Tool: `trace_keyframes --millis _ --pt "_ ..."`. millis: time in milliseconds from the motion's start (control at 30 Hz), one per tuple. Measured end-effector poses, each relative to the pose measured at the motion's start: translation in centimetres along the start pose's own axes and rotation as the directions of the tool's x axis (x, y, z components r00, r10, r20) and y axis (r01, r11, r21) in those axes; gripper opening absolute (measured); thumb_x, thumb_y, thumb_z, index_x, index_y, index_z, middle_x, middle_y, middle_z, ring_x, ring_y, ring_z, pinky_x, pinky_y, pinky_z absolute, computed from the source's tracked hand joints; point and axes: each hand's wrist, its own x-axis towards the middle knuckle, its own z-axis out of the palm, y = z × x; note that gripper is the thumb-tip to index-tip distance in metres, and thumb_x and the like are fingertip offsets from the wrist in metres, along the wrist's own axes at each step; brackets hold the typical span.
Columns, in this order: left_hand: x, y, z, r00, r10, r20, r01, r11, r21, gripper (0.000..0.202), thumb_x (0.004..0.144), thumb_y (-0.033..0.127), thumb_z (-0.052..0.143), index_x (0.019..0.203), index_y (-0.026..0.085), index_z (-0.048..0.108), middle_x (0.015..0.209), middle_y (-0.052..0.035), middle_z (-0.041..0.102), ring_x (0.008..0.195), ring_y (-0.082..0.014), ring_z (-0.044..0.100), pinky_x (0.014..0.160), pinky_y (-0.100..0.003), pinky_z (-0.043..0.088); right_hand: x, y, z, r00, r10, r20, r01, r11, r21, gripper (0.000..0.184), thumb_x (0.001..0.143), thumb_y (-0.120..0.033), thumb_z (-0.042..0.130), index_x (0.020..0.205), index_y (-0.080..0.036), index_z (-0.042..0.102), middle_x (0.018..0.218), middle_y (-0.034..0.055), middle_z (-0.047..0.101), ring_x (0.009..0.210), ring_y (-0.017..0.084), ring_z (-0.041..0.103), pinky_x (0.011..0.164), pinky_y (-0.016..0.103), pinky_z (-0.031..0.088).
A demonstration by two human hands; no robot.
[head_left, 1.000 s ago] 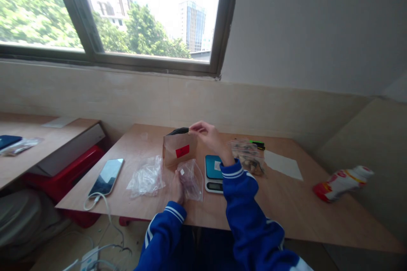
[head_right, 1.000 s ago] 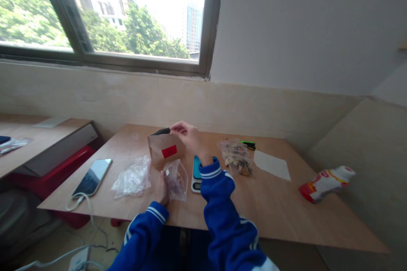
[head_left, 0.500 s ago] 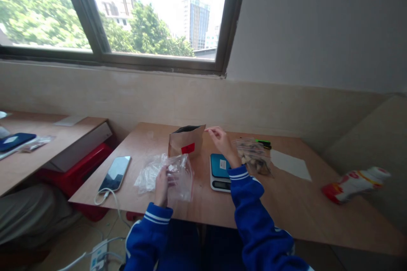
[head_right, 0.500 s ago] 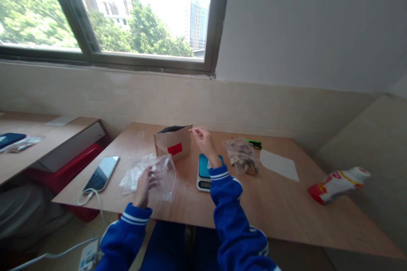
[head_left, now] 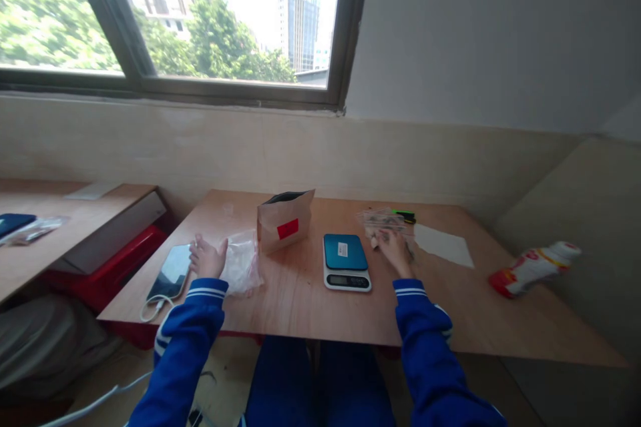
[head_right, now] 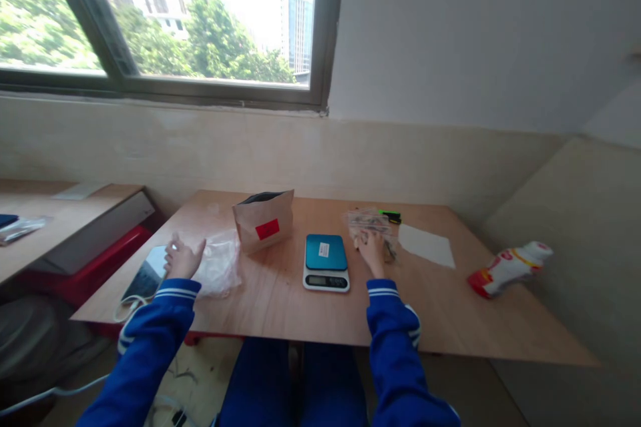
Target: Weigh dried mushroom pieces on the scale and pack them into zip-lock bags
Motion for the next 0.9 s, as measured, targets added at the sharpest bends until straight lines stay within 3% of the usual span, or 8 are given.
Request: trace_keyframes --millis 100,167,400,600,667,700,767,900 --pt "-0.8 -0.8 1.4 0.958 0.273 0.084 -0.286 0.930 0.232 0.058 0.091 0.040 0.041 0.144 0.020 0.033 0.158 -0.0147 0.014 0.143 -0.0350 0.016 0.112 -0.058 0.013 -0.5 1.4 0.5 0.996 0.091 0.005 -0.090 0.987 -0.133 0.049 0.076 -0.026 0.061 0.119 -0.004 0.058 0.123 0.0280 0.055 0.117 0.038 0.048 0.098 0.051 0.034" --pt "-1.3 -2.0 2.8 0.924 0.289 0.251 -0.366 0.858 0.359 0.052 0.094 0.040 0.031 0.141 0.022 0.040 0.157 -0.0123 0.021 0.143 -0.0326 0.018 0.112 -0.057 0.015 -0.9 1.7 1.0 0.992 0.124 -0.001 -0.121 0.973 -0.196 0.059 0.075 -0.028 0.064 0.127 -0.002 0.051 0.129 0.0301 0.051 0.119 0.040 0.044 0.098 0.052 0.031" --pt "-2.7 -5.9 6.6 0.914 0.144 0.378 -0.311 0.849 0.428 0.056 0.091 0.037 0.036 0.142 0.017 0.040 0.155 -0.0124 0.027 0.143 -0.0379 0.016 0.111 -0.061 0.009 -2.0 2.3 0.3 0.986 0.152 -0.063 -0.164 0.948 -0.271 0.036 0.086 -0.015 0.045 0.118 -0.011 0.061 0.115 0.0204 0.064 0.114 0.033 0.050 0.094 0.047 0.033" --pt "-3.5 -2.9 4.4 0.937 0.213 0.279 -0.312 0.868 0.386 0.064 0.090 0.048 0.032 0.143 0.011 0.036 0.154 -0.0179 0.026 0.142 -0.0406 0.015 0.109 -0.065 0.012 -2.3 1.0 -3.4 0.983 0.103 -0.151 -0.129 0.976 -0.177 0.039 0.091 -0.019 0.036 0.116 -0.013 0.064 0.106 0.0170 0.070 0.096 0.027 0.063 0.082 0.037 0.043" --pt "-5.6 -0.5 3.3 0.935 0.345 0.079 -0.353 0.915 0.194 0.058 0.090 0.048 0.033 0.132 0.011 0.049 0.143 -0.0193 0.045 0.136 -0.0363 0.033 0.109 -0.058 0.022 -2.9 -1.4 -4.4 0.975 0.058 -0.212 -0.064 0.998 -0.020 0.038 0.091 -0.026 0.037 0.112 -0.011 0.065 0.100 0.0176 0.071 0.090 0.028 0.065 0.077 0.037 0.047" --pt "-6.9 0.9 2.9 0.926 0.368 0.086 -0.373 0.926 0.057 0.054 0.089 0.051 0.035 0.122 0.014 0.056 0.129 -0.0178 0.058 0.126 -0.0343 0.047 0.105 -0.053 0.031 -3.4 -3.0 -4.7 0.970 0.016 -0.242 0.003 0.997 0.077 0.037 0.091 -0.028 0.038 0.108 -0.011 0.066 0.099 0.0172 0.071 0.089 0.028 0.065 0.076 0.037 0.048" --pt "-9.7 3.5 2.6 0.876 0.396 0.274 -0.319 0.904 -0.285 0.048 0.085 0.057 0.040 0.100 0.017 0.063 0.099 -0.0132 0.069 0.096 -0.0274 0.064 0.087 -0.041 0.048 -4.7 -6.7 -4.6 0.959 -0.134 -0.251 0.194 0.953 0.232 0.033 0.091 -0.031 0.042 0.103 -0.015 0.067 0.101 0.0140 0.071 0.093 0.026 0.065 0.081 0.036 0.049" --pt "-13.4 6.5 3.3 0.733 0.286 0.618 0.226 0.754 -0.617 0.054 0.076 0.068 0.048 0.087 0.016 0.060 0.072 -0.0051 0.067 0.056 -0.0160 0.062 0.052 -0.027 0.048 -8.4 -13.2 -2.2 0.887 -0.447 -0.118 0.455 0.801 0.389 0.029 0.095 -0.025 0.041 0.107 -0.021 0.067 0.102 0.0085 0.071 0.097 0.022 0.064 0.087 0.036 0.048"
